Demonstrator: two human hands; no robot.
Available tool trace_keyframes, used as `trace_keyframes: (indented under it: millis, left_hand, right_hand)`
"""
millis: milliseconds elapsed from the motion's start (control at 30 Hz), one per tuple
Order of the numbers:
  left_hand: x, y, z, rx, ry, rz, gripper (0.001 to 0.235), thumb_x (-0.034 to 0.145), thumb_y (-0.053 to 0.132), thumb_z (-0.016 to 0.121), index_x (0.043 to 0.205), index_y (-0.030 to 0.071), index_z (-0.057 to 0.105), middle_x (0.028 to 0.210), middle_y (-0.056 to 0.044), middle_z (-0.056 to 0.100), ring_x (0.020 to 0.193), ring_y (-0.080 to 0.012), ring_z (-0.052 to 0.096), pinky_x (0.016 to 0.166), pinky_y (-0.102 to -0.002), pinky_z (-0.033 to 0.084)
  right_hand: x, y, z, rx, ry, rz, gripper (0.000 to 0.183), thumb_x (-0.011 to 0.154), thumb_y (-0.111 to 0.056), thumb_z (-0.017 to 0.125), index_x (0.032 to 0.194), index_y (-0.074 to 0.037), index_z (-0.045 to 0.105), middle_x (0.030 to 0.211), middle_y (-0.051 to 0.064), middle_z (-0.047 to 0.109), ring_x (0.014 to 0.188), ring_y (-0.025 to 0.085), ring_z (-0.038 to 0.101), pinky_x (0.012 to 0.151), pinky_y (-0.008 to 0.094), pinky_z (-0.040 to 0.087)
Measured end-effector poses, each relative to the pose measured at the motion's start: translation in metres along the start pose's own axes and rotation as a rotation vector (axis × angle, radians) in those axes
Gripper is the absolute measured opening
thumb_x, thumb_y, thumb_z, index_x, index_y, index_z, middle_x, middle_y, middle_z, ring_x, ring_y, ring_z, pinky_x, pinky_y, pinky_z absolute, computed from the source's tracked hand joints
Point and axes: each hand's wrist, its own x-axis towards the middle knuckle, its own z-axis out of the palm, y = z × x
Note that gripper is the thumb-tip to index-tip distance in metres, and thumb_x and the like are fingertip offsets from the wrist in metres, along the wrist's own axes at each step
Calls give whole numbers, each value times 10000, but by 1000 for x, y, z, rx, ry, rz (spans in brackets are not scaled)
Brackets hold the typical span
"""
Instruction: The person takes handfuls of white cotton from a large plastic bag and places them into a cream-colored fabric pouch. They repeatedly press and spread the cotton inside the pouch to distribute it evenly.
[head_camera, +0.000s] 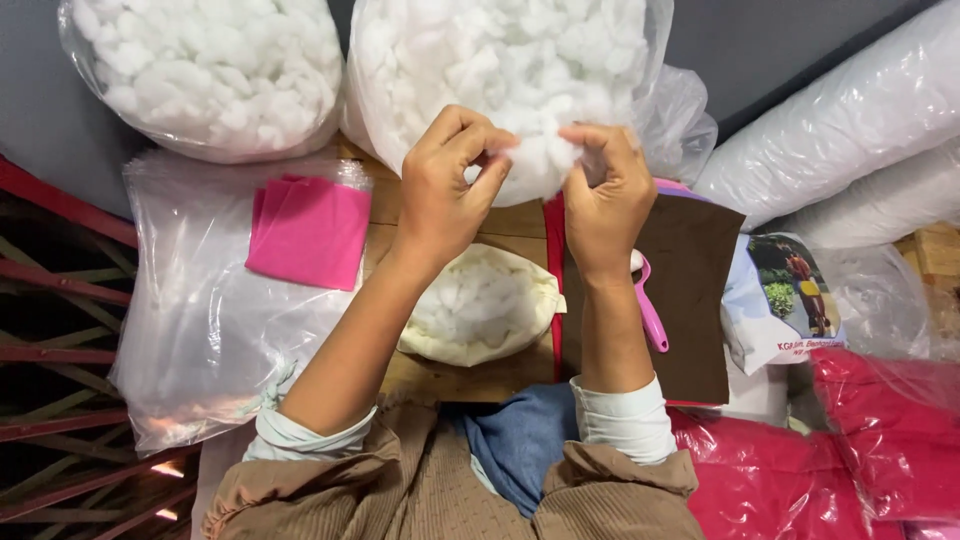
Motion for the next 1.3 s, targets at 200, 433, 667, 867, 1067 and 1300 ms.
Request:
trace_keyframes:
  millis: [200, 433, 667, 867, 1067, 1300]
  left_hand:
    - [-11, 27, -16, -25, -15, -48, 211, 853, -58, 763, 990, 104, 765, 910, -40, 632, 785, -208, 705, 721, -306, 611]
    - [-90, 32, -43, -29, -170, -311, 220, 825, -40, 756, 942, 142, 798, 885, -37, 673, 776, -204, 725, 708, -306, 630]
    - [-199, -93, -18, 517, -890, -712, 285, 828, 83, 752, 1113, 86, 743, 1063, -180, 655, 1002, -404, 687, 815, -503, 620]
    - [-143, -50, -24, 548, -966, -760, 532, 836, 200, 781, 1329, 56, 644, 1336, -257, 569, 1299, -475, 541, 997, -579, 528]
    - [-177, -82, 6, 558, -992, -699, 507, 864, 251, 756, 1335, 99, 643, 1352, -249, 546, 1266, -475, 562, 968, -564, 542]
    - [-182, -111, 0, 616, -791, -700, 279, 896, 95, 693, 1168, 60, 746, 1150, -225, 668, 1076, -394, 699, 895, -482, 598]
  right_hand:
    - [-11, -13, -13, 20, -28, 39, 247, 851, 80, 747, 1031, -90, 761, 1000, 122, 724, 976, 285, 704, 917, 371, 537]
    - [-87, -9, -43, -14, -285, 221, 316, 776, 82, 715, 1002, -125, 792, 967, 140, 741, 977, 349, 717, 918, 415, 541]
    - [-162, 80, 17, -316, -973, 470, 320, 830, -51, 727, 1125, -172, 701, 1168, 155, 690, 1041, 400, 712, 922, 510, 555]
    - [-124, 47, 12, -309, -1034, 668, 513, 851, -89, 747, 1330, -221, 620, 1525, 196, 447, 1284, 476, 575, 1061, 595, 473]
    - [-180, 99, 47, -416, -1068, 566, 576, 867, -134, 735, 1406, -231, 554, 1422, 218, 494, 1264, 461, 588, 1035, 560, 506]
    - [-184, 118, 46, -411, -938, 489, 322, 835, -158, 758, 1147, -209, 696, 1057, 108, 734, 1053, 369, 715, 916, 504, 565]
